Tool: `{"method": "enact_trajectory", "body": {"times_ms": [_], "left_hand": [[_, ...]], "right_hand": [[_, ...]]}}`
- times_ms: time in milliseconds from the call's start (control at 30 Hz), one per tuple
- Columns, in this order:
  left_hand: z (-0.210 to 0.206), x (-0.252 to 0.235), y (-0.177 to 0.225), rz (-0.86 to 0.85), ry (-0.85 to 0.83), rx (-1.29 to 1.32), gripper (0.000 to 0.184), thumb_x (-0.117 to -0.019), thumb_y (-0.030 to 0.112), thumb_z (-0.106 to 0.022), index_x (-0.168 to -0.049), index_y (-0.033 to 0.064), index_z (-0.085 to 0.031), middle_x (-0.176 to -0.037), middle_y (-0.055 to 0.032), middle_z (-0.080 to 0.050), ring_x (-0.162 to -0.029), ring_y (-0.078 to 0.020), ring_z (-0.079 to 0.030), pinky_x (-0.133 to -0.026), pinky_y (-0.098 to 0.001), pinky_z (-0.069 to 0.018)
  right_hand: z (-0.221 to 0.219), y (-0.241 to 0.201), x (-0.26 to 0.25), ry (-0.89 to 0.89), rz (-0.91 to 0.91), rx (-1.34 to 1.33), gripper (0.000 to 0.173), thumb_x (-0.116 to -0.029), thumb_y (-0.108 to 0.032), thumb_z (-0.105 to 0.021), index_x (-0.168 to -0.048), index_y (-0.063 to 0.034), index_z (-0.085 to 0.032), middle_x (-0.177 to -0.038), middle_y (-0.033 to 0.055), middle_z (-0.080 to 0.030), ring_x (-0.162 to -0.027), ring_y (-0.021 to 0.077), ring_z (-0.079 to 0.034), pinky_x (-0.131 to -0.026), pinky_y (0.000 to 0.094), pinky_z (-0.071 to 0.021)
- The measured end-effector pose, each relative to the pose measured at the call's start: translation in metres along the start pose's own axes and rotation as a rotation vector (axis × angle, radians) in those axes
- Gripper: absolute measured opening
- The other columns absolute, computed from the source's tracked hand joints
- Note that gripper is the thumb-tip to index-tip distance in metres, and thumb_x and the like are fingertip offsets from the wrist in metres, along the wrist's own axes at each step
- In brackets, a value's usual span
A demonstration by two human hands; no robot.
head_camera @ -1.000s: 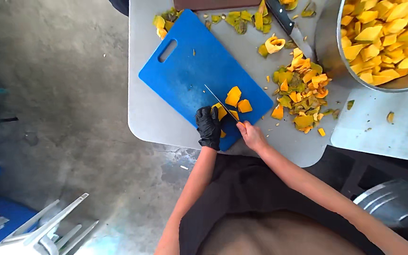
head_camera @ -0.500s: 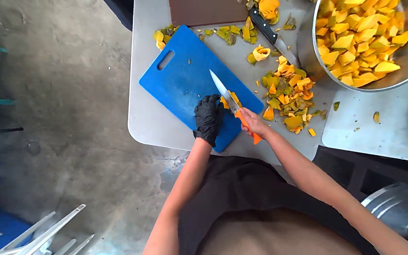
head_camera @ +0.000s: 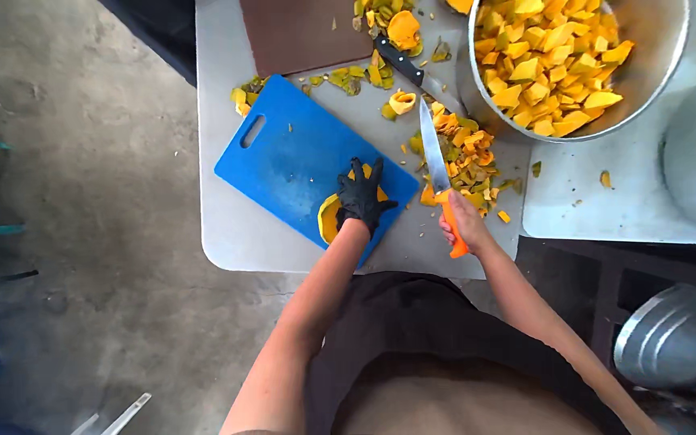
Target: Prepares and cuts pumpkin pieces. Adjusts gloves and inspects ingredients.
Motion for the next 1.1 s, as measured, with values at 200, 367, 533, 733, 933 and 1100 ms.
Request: {"method": "enact_trajectory", "body": {"times_ms": [200,367,533,733,933,1100], "left_hand": [[-0.032,0.003,-0.005,-0.118,0.309,-0.01,0.075,-0.0941,0.06,-0.064,-0.155,0.0219,-0.043,-0.157,-0.0338,-0.032,-0.134,-0.0585,-0.041,-0.096,-0.0705,-0.0441],[-0.02,-0.001,-0.007,-0.048,0.294,0.145,0.051,-0.0971,0.047,-0.067,-0.14,0.02,-0.061,-0.145,-0.0311,-0.046,-0.125,-0.0564,-0.05,-0.09,-0.0687,-0.0493],[-0.013,-0.004,-0.009,-0.068,0.288,0.402,0.039,-0.0928,0.02,-0.074,-0.129,0.009,-0.066,-0.134,-0.0336,-0.053,-0.122,-0.0539,-0.053,-0.097,-0.0671,-0.046],[-0.016,-0.003,-0.015,0.035,0.226,0.301,0.036,-0.0923,0.008,-0.07,-0.127,0.0126,-0.066,-0.13,-0.0298,-0.057,-0.116,-0.0495,-0.06,-0.088,-0.0667,-0.0517],[0.023,0.0,0.059,-0.117,0.146,0.89,0.043,-0.0906,0.004,-0.068,-0.132,0.0031,-0.058,-0.114,-0.0212,-0.064,-0.091,-0.0302,-0.063,-0.079,-0.048,-0.053],[0.089,-0.015,0.21,-0.307,-0.108,1.257,0.069,-0.0979,0.027,-0.069,-0.153,0.0088,-0.032,-0.128,-0.0155,-0.059,-0.097,-0.0195,-0.063,-0.079,-0.035,-0.0556]], "right_hand": [[0.023,0.025,0.025,0.014,0.037,-0.058,0.043,-0.1139,-0.031,-0.023,-0.139,-0.0017,-0.042,-0.064,-0.0028,-0.046,-0.045,0.0063,-0.045,-0.044,0.0217,-0.045],[0.042,0.045,0.035,0.022,0.036,-0.061,0.044,-0.1139,-0.03,-0.028,-0.146,-0.0015,-0.04,-0.064,-0.0026,-0.045,-0.045,0.0076,-0.046,-0.044,0.0229,-0.0451],[0.067,0.055,0.044,0.07,0.049,-0.105,0.039,-0.114,-0.028,-0.03,-0.14,-0.002,-0.044,-0.062,-0.0035,-0.044,-0.044,0.0065,-0.045,-0.043,0.0216,-0.0446],[0.087,0.066,0.05,0.116,0.064,-0.14,0.038,-0.114,-0.026,-0.032,-0.14,-0.0008,-0.044,-0.061,-0.0036,-0.043,-0.043,0.0064,-0.045,-0.042,0.0219,-0.0447],[0.107,0.075,0.067,0.201,0.059,-0.188,0.039,-0.1142,-0.026,-0.031,-0.14,-0.0002,-0.043,-0.063,-0.0021,-0.045,-0.044,0.0071,-0.046,-0.043,0.023,-0.045],[0.121,0.084,0.082,0.284,0.061,-0.25,0.036,-0.1143,-0.026,-0.031,-0.138,-0.0015,-0.042,-0.061,-0.0022,-0.045,-0.043,0.0072,-0.046,-0.042,0.0234,-0.0457]]}}
Point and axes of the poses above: each hand's wrist, its own x-axis away from the middle knuckle, its own z-axis out of the back of the hand, y = z × x, the point moved 8 cm from there along -x, towards the middle knuckle
